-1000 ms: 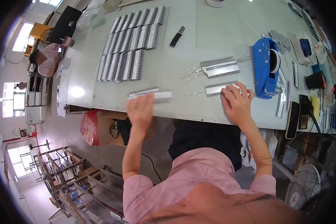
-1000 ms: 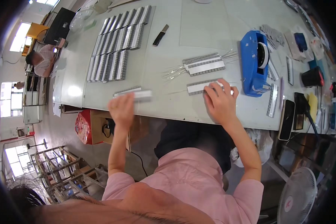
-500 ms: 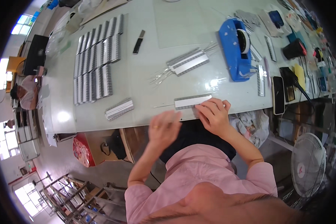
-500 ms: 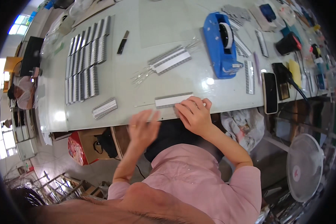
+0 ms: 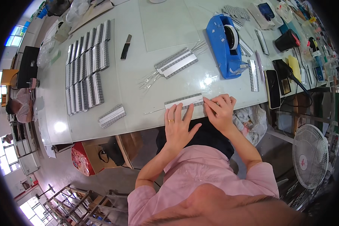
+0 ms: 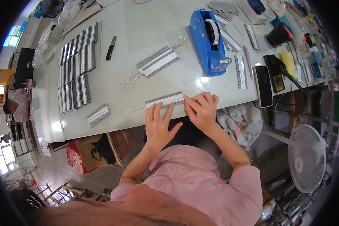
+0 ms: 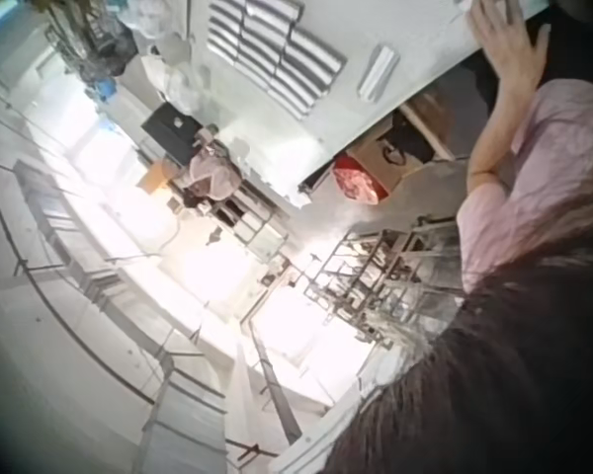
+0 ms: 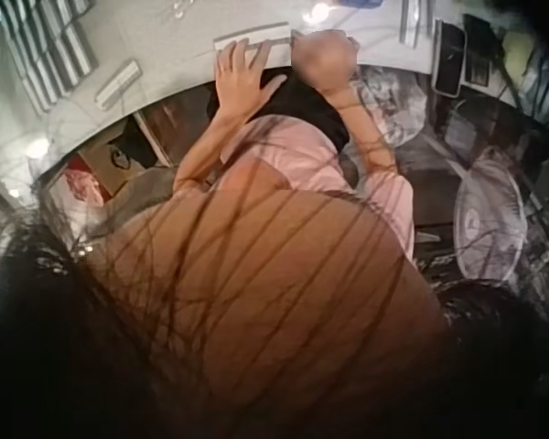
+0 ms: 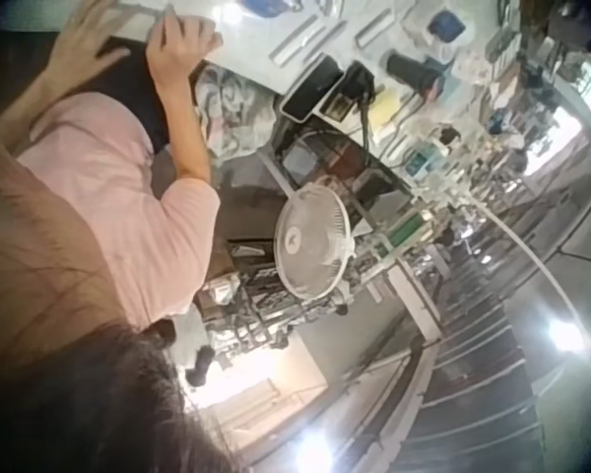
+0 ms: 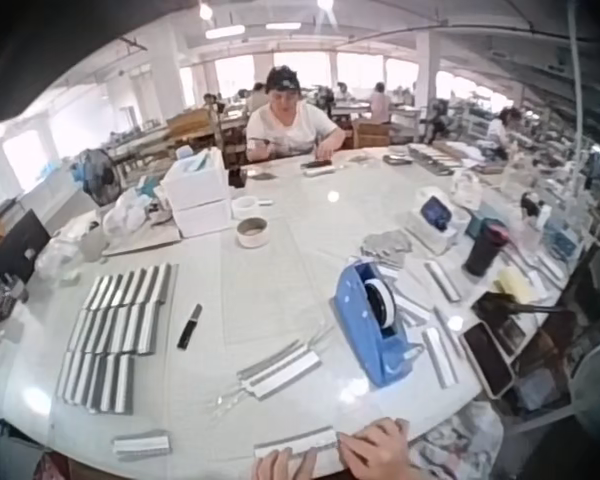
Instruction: Assembling electronic components by placing them into a tray and securing them with tape.
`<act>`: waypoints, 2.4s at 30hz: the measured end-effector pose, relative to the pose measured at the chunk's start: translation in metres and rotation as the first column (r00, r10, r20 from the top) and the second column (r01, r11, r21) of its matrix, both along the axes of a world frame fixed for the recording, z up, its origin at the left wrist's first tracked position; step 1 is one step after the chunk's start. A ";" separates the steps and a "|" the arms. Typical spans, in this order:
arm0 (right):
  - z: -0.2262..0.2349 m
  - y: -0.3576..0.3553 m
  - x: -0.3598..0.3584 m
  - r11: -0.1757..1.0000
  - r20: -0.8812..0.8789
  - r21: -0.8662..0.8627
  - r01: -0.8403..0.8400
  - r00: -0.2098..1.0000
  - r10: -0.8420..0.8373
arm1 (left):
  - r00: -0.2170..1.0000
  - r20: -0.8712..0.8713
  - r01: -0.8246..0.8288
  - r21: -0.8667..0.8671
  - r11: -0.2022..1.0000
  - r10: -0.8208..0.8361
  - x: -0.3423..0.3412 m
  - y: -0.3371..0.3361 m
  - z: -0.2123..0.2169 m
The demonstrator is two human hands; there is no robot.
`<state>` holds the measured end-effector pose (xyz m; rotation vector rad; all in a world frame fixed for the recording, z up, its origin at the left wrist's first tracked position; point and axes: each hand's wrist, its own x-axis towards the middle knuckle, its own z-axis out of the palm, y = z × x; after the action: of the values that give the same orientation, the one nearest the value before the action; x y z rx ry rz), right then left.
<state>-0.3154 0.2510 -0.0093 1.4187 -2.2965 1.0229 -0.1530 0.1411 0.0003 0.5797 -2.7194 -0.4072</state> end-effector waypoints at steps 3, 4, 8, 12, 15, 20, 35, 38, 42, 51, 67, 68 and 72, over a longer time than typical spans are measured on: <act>0.003 0.000 0.002 1.000 -0.079 0.019 0.014 0.997 -0.012 | 1.000 0.014 -0.002 0.012 1.000 0.002 0.000 0.000 0.002; 0.003 0.000 0.001 1.000 -0.079 0.020 0.014 0.997 -0.012 | 1.000 0.017 -0.001 0.012 1.000 0.001 0.000 -0.001 0.002; 0.002 -0.002 0.000 1.000 -0.082 0.013 0.011 0.997 -0.010 | 1.000 0.031 -0.003 0.015 1.000 0.003 0.001 -0.001 0.003; 0.000 -0.004 0.002 0.999 -0.202 0.052 -0.001 0.979 0.011 | 1.000 0.030 -0.003 -0.004 1.000 0.003 0.000 0.000 0.001; 0.002 -0.004 0.006 0.991 -0.339 0.126 0.033 0.941 0.012 | 1.000 0.011 -0.003 0.031 1.000 0.003 -0.002 0.001 0.004; 0.006 -0.002 -0.004 0.990 -0.332 0.134 -0.033 0.940 0.076 | 0.996 -0.015 -0.088 0.006 0.996 0.088 -0.010 0.003 0.001; 0.031 -0.133 0.073 0.904 -0.112 0.249 -0.348 0.917 0.384 | 0.987 -0.111 -0.113 0.005 0.994 0.113 0.001 0.009 -0.030; 0.020 -0.151 0.078 0.800 -0.252 0.515 -0.308 0.837 0.485 | 0.986 -0.098 -0.135 -0.014 0.991 0.133 -0.001 0.010 -0.026; 0.028 -0.126 0.048 0.811 -0.168 0.461 -0.360 0.862 0.478 | 0.985 -0.156 -0.051 0.124 0.991 0.070 0.000 0.006 -0.023; 0.018 -0.062 0.014 0.988 0.229 0.142 -0.056 0.973 0.022 | 0.999 -0.003 -0.053 0.033 0.998 0.053 0.001 0.005 -0.016; 0.024 -0.045 0.012 0.973 0.095 0.228 0.034 0.994 -0.057 | 0.999 -0.010 -0.036 -0.013 0.999 0.036 -0.002 0.007 -0.012; 0.028 -0.044 0.007 0.982 0.085 0.186 0.023 0.996 -0.039 | 0.999 0.008 -0.038 -0.026 0.999 0.038 -0.003 0.007 -0.011; 0.067 -0.013 -0.052 0.974 -0.099 0.055 0.218 0.972 -0.212 | 0.999 0.033 -0.039 -0.035 0.999 0.040 -0.004 0.004 -0.008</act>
<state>-0.3670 0.2378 0.0574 1.1800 -2.3721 0.8076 -0.1567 0.1453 -0.0080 0.6354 -2.7363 -0.3428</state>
